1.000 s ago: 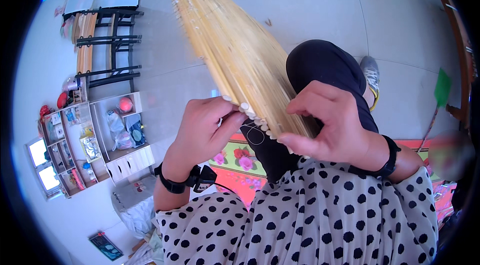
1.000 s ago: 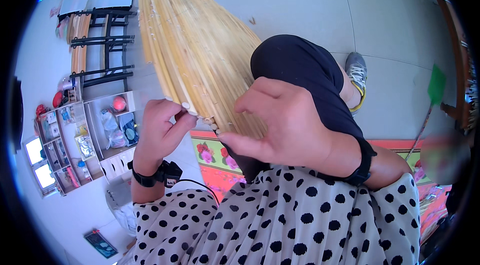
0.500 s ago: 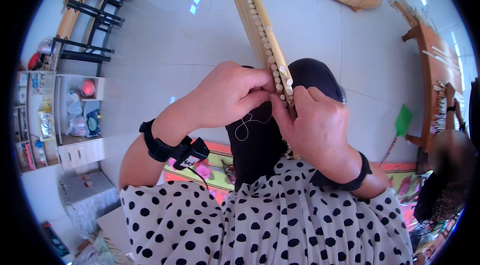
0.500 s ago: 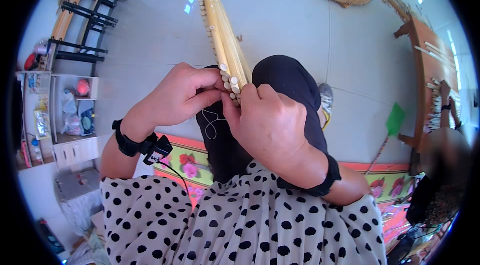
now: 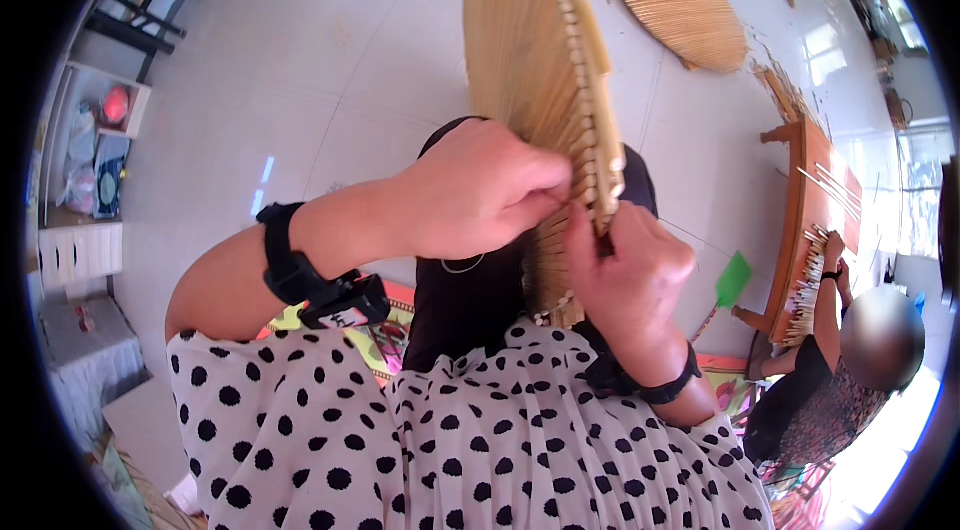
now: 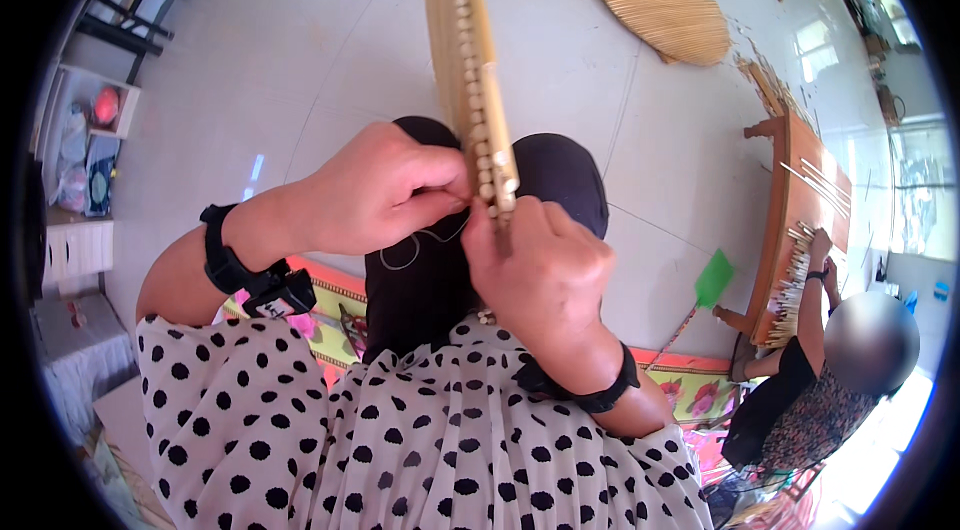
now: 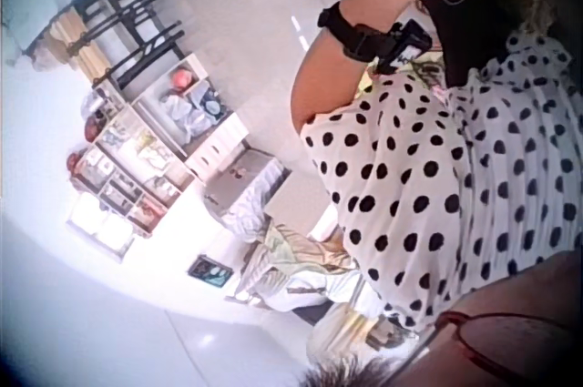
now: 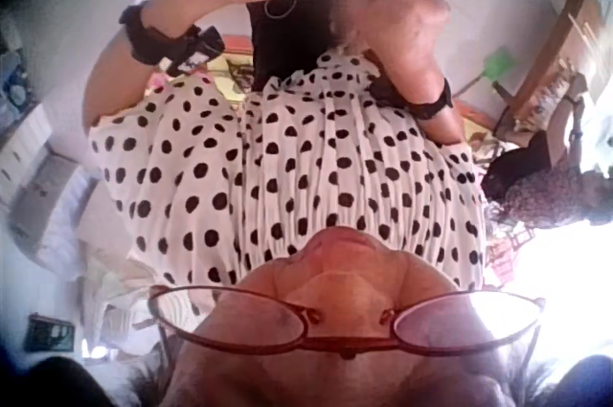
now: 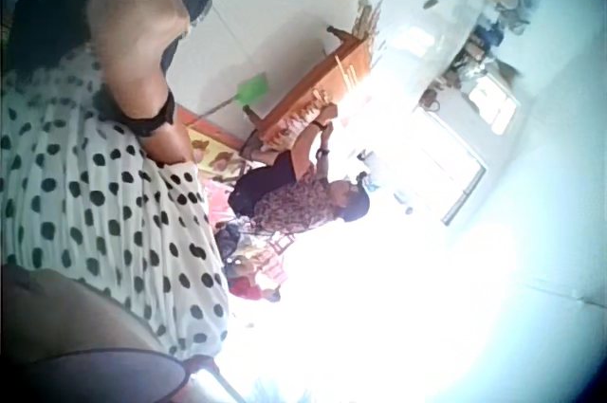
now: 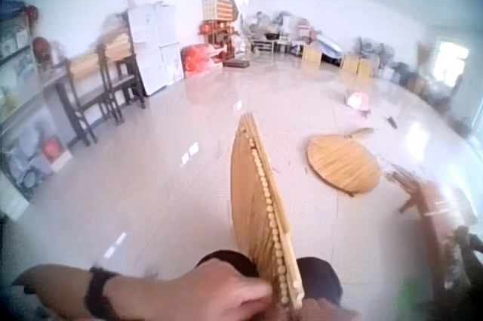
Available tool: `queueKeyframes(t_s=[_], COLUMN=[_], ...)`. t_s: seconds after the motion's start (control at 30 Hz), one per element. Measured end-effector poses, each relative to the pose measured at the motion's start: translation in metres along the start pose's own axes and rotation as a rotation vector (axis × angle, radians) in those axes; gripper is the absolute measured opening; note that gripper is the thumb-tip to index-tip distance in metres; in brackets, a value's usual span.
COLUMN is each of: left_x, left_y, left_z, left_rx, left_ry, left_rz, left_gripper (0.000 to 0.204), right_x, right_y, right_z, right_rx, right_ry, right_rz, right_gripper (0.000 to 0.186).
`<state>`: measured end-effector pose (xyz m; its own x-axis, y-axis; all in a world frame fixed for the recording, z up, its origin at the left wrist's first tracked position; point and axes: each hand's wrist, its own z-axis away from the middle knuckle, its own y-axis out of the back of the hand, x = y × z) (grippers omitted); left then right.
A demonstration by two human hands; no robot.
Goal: The person sits on the floor and weaves a large, round bamboo basket. They use a needle and thread to stitch the bamboo strips together, occasionally using a hammer to secure the stitches. The person rotates the basket to work on different sections.
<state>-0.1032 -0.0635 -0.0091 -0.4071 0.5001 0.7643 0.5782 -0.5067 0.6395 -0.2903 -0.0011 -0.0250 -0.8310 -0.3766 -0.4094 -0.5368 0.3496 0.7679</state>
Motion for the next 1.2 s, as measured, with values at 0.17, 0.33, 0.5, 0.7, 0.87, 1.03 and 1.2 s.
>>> queueKeyframes(t_s=[0.17,0.33,0.5,0.7,0.87,1.03,1.2], left_x=[-0.013,-0.119,-0.228,-0.184,-0.187,-0.209,-0.247], left_y=[0.011,-0.005,-0.199,-0.343,-0.428,-0.430,-0.353], left_z=[0.033,0.130,0.332,0.385,0.434,0.414,0.386], left_rx=[0.164,0.571,0.167,0.163,0.422,0.402,0.980], left_ry=[0.046,0.488,1.266,1.630,1.509,1.466,1.141], left_rz=[-0.090,-0.113,-0.153,0.079,-0.369,-0.161,1.324], left_gripper=[0.023,0.030,0.034,0.029,0.021,0.023,0.026], right_x=[0.006,0.019,0.019,0.032,0.029,0.020,0.032], right_y=[0.006,0.002,-0.003,0.003,0.000,0.000,0.004], right_z=[0.000,0.000,0.000,-0.001,0.000,-0.009,-0.017], right_rx=[-0.040,0.054,0.033,0.009,0.045,0.004,0.023], right_ry=[-0.035,-0.129,-0.187,-0.204,-0.239,-0.145,-0.154], right_rz=[0.065,0.077,0.056,0.167,0.144,0.193,0.114], right_gripper=[0.033,0.033,0.034,0.040,0.041,0.046,0.038])
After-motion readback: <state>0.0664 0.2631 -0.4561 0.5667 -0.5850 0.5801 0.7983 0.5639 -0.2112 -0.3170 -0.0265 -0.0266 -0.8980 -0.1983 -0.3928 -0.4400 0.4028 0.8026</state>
